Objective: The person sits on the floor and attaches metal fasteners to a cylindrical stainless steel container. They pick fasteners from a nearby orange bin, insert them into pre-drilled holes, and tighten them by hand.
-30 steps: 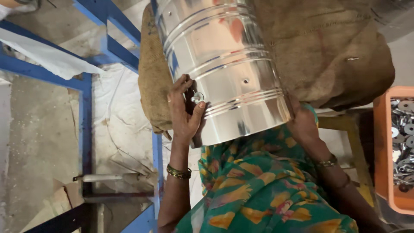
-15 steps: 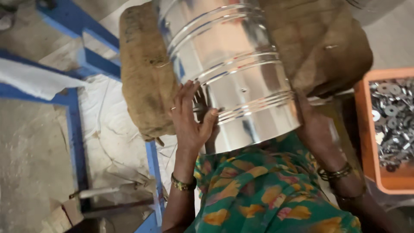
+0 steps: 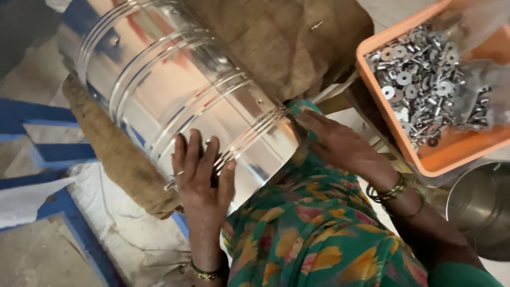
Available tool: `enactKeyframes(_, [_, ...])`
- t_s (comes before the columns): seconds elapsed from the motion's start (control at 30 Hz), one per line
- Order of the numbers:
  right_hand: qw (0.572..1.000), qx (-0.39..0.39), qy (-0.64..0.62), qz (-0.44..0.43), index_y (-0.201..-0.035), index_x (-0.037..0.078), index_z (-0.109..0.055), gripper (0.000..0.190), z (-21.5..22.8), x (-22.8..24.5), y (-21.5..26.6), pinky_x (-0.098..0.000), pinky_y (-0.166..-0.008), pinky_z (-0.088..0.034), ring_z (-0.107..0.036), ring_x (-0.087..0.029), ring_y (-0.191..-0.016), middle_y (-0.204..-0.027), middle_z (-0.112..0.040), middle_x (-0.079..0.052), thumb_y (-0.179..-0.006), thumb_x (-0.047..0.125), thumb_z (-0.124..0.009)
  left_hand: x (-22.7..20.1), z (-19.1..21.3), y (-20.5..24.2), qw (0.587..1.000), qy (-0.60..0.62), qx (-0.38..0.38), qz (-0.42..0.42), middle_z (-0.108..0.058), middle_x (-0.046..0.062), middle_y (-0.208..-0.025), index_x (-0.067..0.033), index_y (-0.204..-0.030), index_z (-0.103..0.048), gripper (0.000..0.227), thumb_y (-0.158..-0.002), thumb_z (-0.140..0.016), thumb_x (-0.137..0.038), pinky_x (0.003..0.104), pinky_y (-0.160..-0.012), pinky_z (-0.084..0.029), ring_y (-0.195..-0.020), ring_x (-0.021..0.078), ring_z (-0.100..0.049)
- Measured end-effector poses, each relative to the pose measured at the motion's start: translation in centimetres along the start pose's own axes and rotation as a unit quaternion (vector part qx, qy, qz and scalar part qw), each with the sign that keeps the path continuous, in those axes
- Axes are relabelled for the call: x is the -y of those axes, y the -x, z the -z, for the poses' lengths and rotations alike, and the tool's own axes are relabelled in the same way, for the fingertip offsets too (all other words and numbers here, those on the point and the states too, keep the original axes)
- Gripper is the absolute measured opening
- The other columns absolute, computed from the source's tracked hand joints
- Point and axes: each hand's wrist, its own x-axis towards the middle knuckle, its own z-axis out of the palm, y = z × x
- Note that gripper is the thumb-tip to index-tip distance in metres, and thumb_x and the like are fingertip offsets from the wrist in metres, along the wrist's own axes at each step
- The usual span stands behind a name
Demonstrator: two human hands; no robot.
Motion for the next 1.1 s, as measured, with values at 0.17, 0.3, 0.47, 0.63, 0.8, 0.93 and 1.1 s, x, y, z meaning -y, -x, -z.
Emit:
enactKeyframes(0.17, [0.978,-0.192,-0.075,0.014,-0.149,0.018,-0.049,0.061,2.5,-6.3,2.8,-0.0407,-0.086,-0.058,-0.074,-0.029,-0.092,-0.149,-0.058,-0.010,-0.092,0.017,-0.070,-0.2,0.0,-0.5,0.999,0.023,-0.020,-0.016,-0.053,0.028,-0.148,0.0056,-0.135,-0.063,0.049,-0.094,-0.075,-0.019,0.058,-0.120,-0.037,-0.147,0.0524,-0.042])
enactKeyframes(0.3, [0.916,-0.379,-0.018,-0.128,-0.148,0.012,-0.063,0.042,4.2,-18.3,6.0,-0.0417,-0.081,-0.056,-0.071,-0.029,-0.097,-0.135,-0.069,-0.016,-0.107,0.015,-0.071,-0.5,0.1,-0.5,1.000,0.024,-0.017,0.004,-0.053,0.028,-0.149,0.0043,-0.130,-0.065,0.044,-0.093,-0.074,-0.017,0.057,-0.121,-0.038,-0.146,0.0518,-0.043])
enactKeyframes(0.47, [0.856,-0.510,-0.066,-0.055,-0.137,-0.002,-0.059,0.029,2.3,-33.9,8.5,-0.0332,-0.092,-0.057,-0.069,-0.023,-0.110,-0.130,-0.070,-0.017,-0.109,-0.003,-0.054,-0.5,0.1,-0.6,0.999,0.028,-0.030,0.026,-0.056,0.023,-0.148,-0.0001,-0.121,-0.068,0.029,-0.095,-0.073,-0.014,0.054,-0.119,-0.042,-0.146,0.0481,-0.046])
enactKeyframes(0.63, [0.853,-0.446,-0.242,-0.122,-0.122,-0.004,-0.064,0.017,0.1,-37.8,9.1,-0.0282,-0.087,-0.056,-0.069,-0.017,-0.095,-0.109,-0.070,-0.013,-0.109,0.001,-0.055,-0.4,-0.1,-0.8,0.998,-0.004,-0.054,0.032,-0.061,0.018,-0.139,-0.0026,-0.110,-0.068,0.017,-0.098,-0.074,-0.014,0.053,-0.116,-0.042,-0.139,0.0421,-0.053])
enactKeyframes(0.8, [0.899,-0.356,-0.088,-0.240,-0.110,0.000,-0.077,0.018,0.8,-31.1,10.2,-0.0339,-0.077,-0.056,-0.072,-0.022,-0.080,-0.086,-0.075,-0.014,-0.103,0.015,-0.069,-0.3,-0.3,-1.0,0.998,-0.009,-0.055,0.030,-0.061,0.018,-0.138,-0.0030,-0.109,-0.068,0.017,-0.100,-0.073,-0.016,0.053,-0.113,-0.041,-0.137,0.0424,-0.052])
enactKeyframes(0.93, [0.913,-0.314,-0.043,-0.257,-0.106,0.004,-0.080,0.023,2.0,-27.5,9.1,-0.0406,-0.078,-0.057,-0.074,-0.026,-0.079,-0.083,-0.076,-0.014,-0.096,0.023,-0.073,-0.1,-0.6,-1.1,0.998,-0.015,-0.062,0.023,-0.062,0.018,-0.136,-0.0038,-0.108,-0.068,0.015,-0.101,-0.072,-0.017,0.053,-0.114,-0.041,-0.137,0.0412,-0.054])
enactKeyframes(1.1, [0.888,-0.373,0.053,-0.262,-0.107,-0.001,-0.068,0.042,0.3,-26.6,5.5,-0.0474,-0.075,-0.056,-0.071,-0.035,-0.083,-0.096,-0.074,-0.018,-0.089,0.032,-0.087,-0.2,-0.6,-0.9,0.997,0.003,-0.065,0.027,-0.061,0.018,-0.137,-0.0036,-0.108,-0.068,0.015,-0.101,-0.073,-0.016,0.052,-0.113,-0.041,-0.138,0.0419,-0.053])
